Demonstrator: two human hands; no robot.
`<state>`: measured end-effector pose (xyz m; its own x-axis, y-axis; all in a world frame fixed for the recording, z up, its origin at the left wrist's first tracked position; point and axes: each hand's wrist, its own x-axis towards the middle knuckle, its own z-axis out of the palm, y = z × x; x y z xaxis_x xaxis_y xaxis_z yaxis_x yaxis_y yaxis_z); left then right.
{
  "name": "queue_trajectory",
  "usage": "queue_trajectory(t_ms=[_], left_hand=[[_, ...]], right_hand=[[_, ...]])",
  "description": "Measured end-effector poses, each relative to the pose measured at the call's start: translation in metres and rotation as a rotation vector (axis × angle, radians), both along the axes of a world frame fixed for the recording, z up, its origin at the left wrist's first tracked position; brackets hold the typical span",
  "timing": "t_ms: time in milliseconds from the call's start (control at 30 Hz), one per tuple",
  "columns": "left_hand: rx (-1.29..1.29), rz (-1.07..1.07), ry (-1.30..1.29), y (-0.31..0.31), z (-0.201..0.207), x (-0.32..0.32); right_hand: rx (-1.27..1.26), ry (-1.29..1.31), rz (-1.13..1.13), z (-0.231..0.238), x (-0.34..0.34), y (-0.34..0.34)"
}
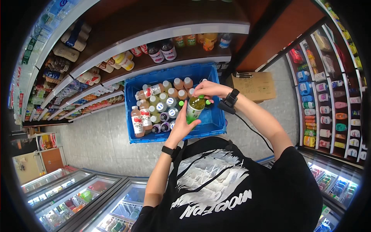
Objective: The person transfers various bottled beverages from a blue plastic crate onto a store shelf. They pick up bottles one by one, including green-capped and white-capped varieties, and place them in rows on the shelf. The person occasionally adjusts the bottles to align them neatly.
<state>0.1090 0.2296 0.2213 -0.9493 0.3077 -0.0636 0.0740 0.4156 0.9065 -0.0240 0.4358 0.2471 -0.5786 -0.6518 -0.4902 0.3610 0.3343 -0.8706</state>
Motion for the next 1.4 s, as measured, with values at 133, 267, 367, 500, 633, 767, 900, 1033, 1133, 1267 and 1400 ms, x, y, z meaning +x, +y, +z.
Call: queue_trajectory(t_ms=[133,267,367,500,633,767,900,1033,1133,1267,1400], left_hand=[[-0.085,0.088,0.006,0.002,0.028,-0.015],[-0.043,0.279,-0.066,-0.036,-0.001,-0.004],[0.038,0.393,-0.132,-0.084,-0.020,0.024],[0.163,0.694,-0.251,-0.129,-0.008,0.081],[0.081,0.922,-0.268,-0.157,0.011,0.130],[0.014,0.979,-0.283,-0.178,0.013,0.171],[0.020,1.047,-0.276,-0.159,0.031,0.194],[-0.080,0.943,-0.304,-0.154,0.026,0.189],[-0.033,0.884,-0.349,-0.158,0.011,0.179],[0.033,0.761,-0.314,-0.141,0.013,0.132],[0.016,0.647,-0.208,-0.129,0.010,0.097]], right_hand=[[-0.094,-0.050,-0.057,0.024,0.000,-0.012],[0.062,0.142,-0.249,-0.038,-0.002,-0.005],[0.690,0.638,-0.186,-0.119,0.016,0.000],[0.827,0.363,-0.142,-0.155,0.033,-0.012],[1.056,0.509,-0.167,-0.214,0.040,-0.029],[1.265,0.346,-0.019,-0.260,0.039,-0.044],[1.250,0.336,0.109,-0.245,0.044,-0.046],[1.005,0.613,0.139,-0.226,0.054,-0.023],[0.720,0.599,0.122,-0.152,0.042,-0.001],[0.447,0.682,-0.110,-0.040,0.026,0.042],[0.190,0.908,-0.476,0.109,0.008,0.072]])
